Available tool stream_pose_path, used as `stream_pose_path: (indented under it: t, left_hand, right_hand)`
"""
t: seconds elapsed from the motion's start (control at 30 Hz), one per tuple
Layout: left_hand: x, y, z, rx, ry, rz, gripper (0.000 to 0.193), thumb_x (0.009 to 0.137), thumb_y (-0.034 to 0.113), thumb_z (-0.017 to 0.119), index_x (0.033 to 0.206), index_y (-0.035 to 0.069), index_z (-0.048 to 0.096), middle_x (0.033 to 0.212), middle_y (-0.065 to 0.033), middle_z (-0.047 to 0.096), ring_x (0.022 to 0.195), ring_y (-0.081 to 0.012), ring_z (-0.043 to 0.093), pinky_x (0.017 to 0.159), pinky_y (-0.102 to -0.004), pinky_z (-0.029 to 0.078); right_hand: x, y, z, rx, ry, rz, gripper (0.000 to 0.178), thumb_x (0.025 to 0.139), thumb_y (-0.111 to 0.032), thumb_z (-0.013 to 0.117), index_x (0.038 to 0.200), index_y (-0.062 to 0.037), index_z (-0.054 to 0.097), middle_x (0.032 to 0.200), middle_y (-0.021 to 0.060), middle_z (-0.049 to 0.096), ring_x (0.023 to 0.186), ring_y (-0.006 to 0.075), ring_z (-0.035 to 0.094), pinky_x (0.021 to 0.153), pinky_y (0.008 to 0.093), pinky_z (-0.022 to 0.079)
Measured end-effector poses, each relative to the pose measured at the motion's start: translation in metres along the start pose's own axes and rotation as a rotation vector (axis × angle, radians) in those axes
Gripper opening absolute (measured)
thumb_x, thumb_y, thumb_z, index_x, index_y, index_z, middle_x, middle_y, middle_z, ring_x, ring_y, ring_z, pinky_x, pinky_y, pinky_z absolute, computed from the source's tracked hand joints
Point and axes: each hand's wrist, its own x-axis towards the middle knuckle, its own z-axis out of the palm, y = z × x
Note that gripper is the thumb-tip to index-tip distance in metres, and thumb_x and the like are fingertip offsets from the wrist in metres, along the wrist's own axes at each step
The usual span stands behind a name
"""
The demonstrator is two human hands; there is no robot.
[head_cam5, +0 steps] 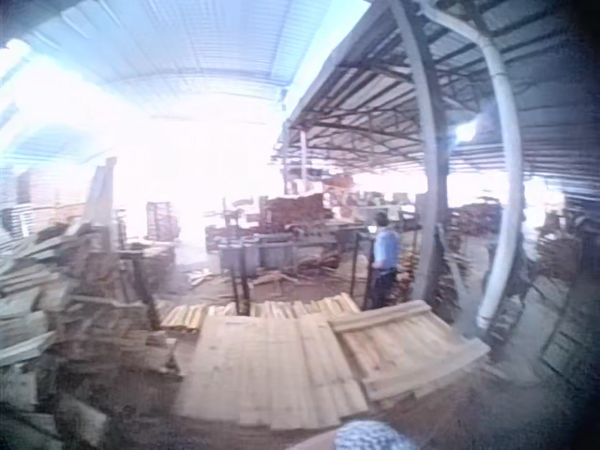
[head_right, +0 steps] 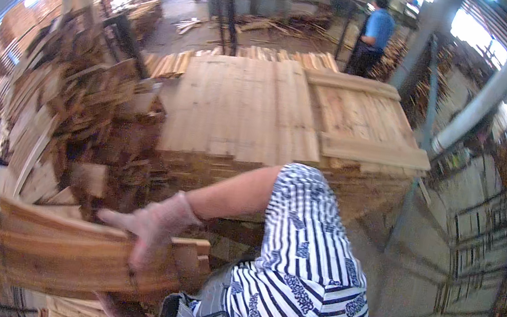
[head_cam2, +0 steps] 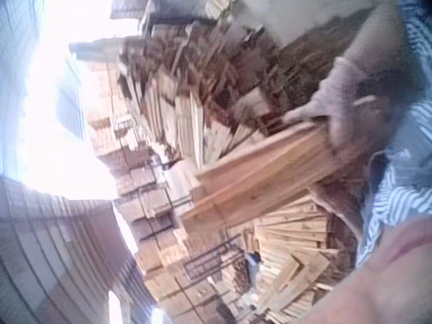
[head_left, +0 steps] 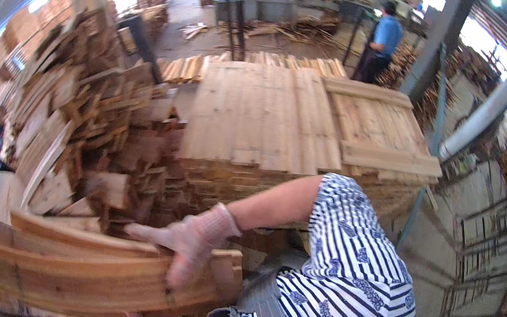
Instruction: The person picks up wooden planks from a large pile and stacks them onto a pallet. They repeatedly lift the planks and place them in an organized manner, occasionally adjusting the stack to ensure alignment.
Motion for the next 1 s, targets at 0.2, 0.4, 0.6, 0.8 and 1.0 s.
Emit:
stream_pose_path:
  t: [0.2, 0.4, 0.6, 0.8, 1.0]
  left_hand:
    - [0.058, 0.016, 0.042, -0.003, -0.381, 0.051, 0.080, 0.092, 0.047, 0.067, 0.150, 0.000, 0.039, 0.145, -0.0173, 0.050, 0.127, -0.0311, 0.053, 0.109, -0.0448, 0.043]
    - [0.079, 0.026, 0.172, 0.120, -0.810, -0.112, 0.068, 0.091, 0.025, 0.071, 0.148, 0.000, 0.044, 0.139, -0.0131, 0.056, 0.120, -0.0263, 0.057, 0.102, -0.0402, 0.048]
    - [0.078, -0.015, 0.293, 0.148, -1.222, -0.307, 0.056, 0.093, 0.016, 0.069, 0.143, 0.002, 0.047, 0.131, -0.0131, 0.060, 0.114, -0.0265, 0.062, 0.093, -0.0407, 0.055]
    - [0.064, -0.082, 0.387, 0.062, -1.240, -0.734, 0.042, 0.093, 0.011, 0.069, 0.131, 0.002, 0.054, 0.113, -0.0112, 0.064, 0.099, -0.0270, 0.067, 0.082, -0.0427, 0.061]
    - [0.047, -0.159, 0.436, 0.238, -1.427, -0.692, 0.039, 0.095, 0.014, 0.069, 0.129, 0.004, 0.054, 0.109, -0.0108, 0.065, 0.093, -0.0248, 0.068, 0.075, -0.0416, 0.061]
  right_hand:
    - [0.013, -0.004, -0.046, 0.163, 0.513, -0.130, 0.136, 0.068, -0.029, 0.093, 0.163, -0.0067, -0.001, 0.140, 0.0217, 0.059, 0.127, 0.0237, 0.057, 0.107, 0.0329, 0.047]
    - [-0.032, 0.051, -0.090, 0.707, 0.876, -0.404, 0.126, 0.075, -0.028, 0.092, 0.163, -0.0053, 0.004, 0.152, 0.0184, 0.044, 0.136, 0.0211, 0.044, 0.113, 0.0344, 0.041]
    - [-0.140, 0.091, -0.135, 0.288, 1.414, -0.183, 0.109, 0.079, -0.030, 0.088, 0.160, -0.0024, 0.020, 0.143, 0.0148, 0.052, 0.128, 0.0213, 0.051, 0.107, 0.0348, 0.047]
    - [-0.284, 0.081, -0.155, 0.129, 1.699, 0.243, 0.099, 0.079, -0.030, 0.087, 0.154, -0.0004, 0.030, 0.130, 0.0160, 0.063, 0.117, 0.0238, 0.061, 0.101, 0.0342, 0.051]
    - [-0.399, 0.151, -0.174, -0.207, 1.104, 1.386, 0.107, 0.082, -0.042, 0.081, 0.164, -0.0156, 0.018, 0.139, 0.0262, 0.057, 0.123, 0.0353, 0.060, 0.106, 0.0362, 0.048]
